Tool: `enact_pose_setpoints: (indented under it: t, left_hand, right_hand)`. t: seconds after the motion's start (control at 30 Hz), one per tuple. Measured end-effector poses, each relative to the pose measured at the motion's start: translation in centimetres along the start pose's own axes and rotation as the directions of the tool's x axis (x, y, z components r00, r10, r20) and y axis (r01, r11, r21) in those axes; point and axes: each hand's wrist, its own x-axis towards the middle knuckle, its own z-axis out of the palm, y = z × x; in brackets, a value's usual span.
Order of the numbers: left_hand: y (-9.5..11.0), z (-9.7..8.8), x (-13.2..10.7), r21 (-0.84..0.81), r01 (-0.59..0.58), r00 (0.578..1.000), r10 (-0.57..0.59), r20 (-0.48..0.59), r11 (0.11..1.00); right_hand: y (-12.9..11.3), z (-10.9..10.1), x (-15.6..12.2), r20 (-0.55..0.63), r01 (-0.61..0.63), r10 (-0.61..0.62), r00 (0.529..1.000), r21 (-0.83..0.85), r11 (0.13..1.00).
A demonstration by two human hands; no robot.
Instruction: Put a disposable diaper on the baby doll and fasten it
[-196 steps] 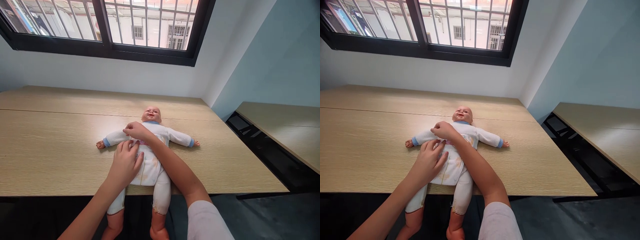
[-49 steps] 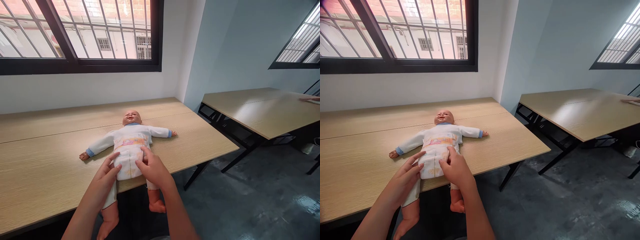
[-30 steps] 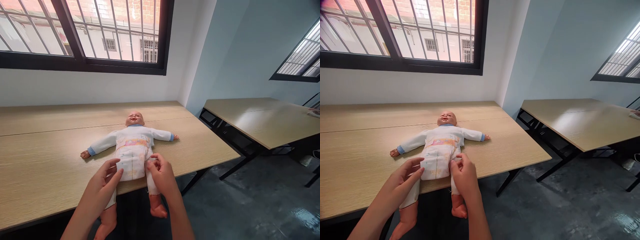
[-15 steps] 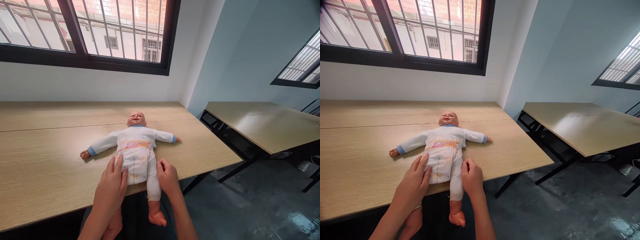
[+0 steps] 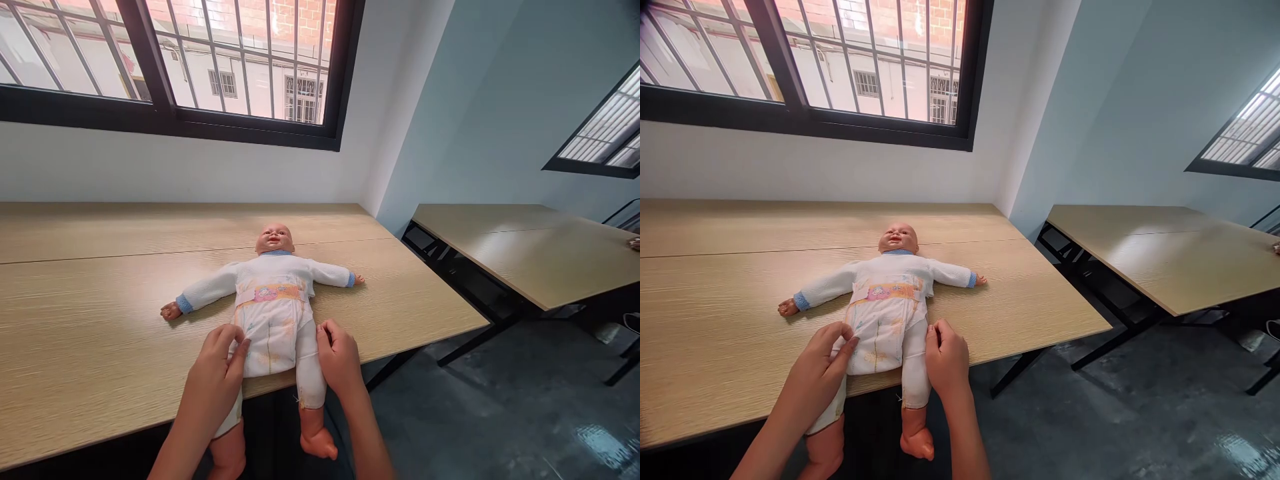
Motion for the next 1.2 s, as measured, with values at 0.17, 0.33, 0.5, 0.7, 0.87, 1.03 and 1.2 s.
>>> enact_pose_setpoints:
  t: [0.17, 0.33, 0.5, 0.7, 0.87, 1.03, 1.2]
  left_hand:
    - [2.6, -0.8, 0.6, 0.114, -0.16, 0.978, 0.174, -0.119, 0.98]
    - [6.4, 0.3, 4.4, 0.207, -0.394, 0.917, 0.398, 0.025, 0.895]
    - [5.6, 2.6, 7.2, 0.347, -0.211, 0.963, 0.134, 0.233, 0.914]
    - [4.3, 2.5, 6.8, 0.361, -0.234, 0.955, 0.145, 0.259, 0.903]
    - [4.7, 2.1, 7.1, 0.373, -0.221, 0.949, 0.111, 0.294, 0.901]
    - [4.8, 2.1, 7.0, 0.376, -0.219, 0.946, 0.103, 0.306, 0.9]
    - [4.3, 2.1, 6.1, 0.351, -0.224, 0.955, 0.132, 0.267, 0.909]
  right_hand:
    - [0.0, 0.1, 0.0, 0.005, -0.009, 0.009, 1.0, -0.003, 1.0]
    - [0.0, 0.1, 0.1, -0.004, 0.008, -0.008, 1.0, -0.01, 1.0]
    - [-0.2, 0.0, 0.1, 0.006, 0.022, -0.022, 1.0, -0.004, 1.0]
    - [-0.2, -0.1, 0.1, 0.01, 0.028, -0.028, 1.0, -0.004, 1.0]
    - [-0.1, 0.1, -0.1, 0.011, 0.033, -0.033, 0.999, -0.026, 0.999]
    - [0.0, 0.0, -0.2, 0.003, 0.04, -0.04, 0.999, -0.052, 0.998]
    - [0.2, 0.1, -0.3, -0.016, 0.063, -0.064, 0.998, -0.055, 0.997]
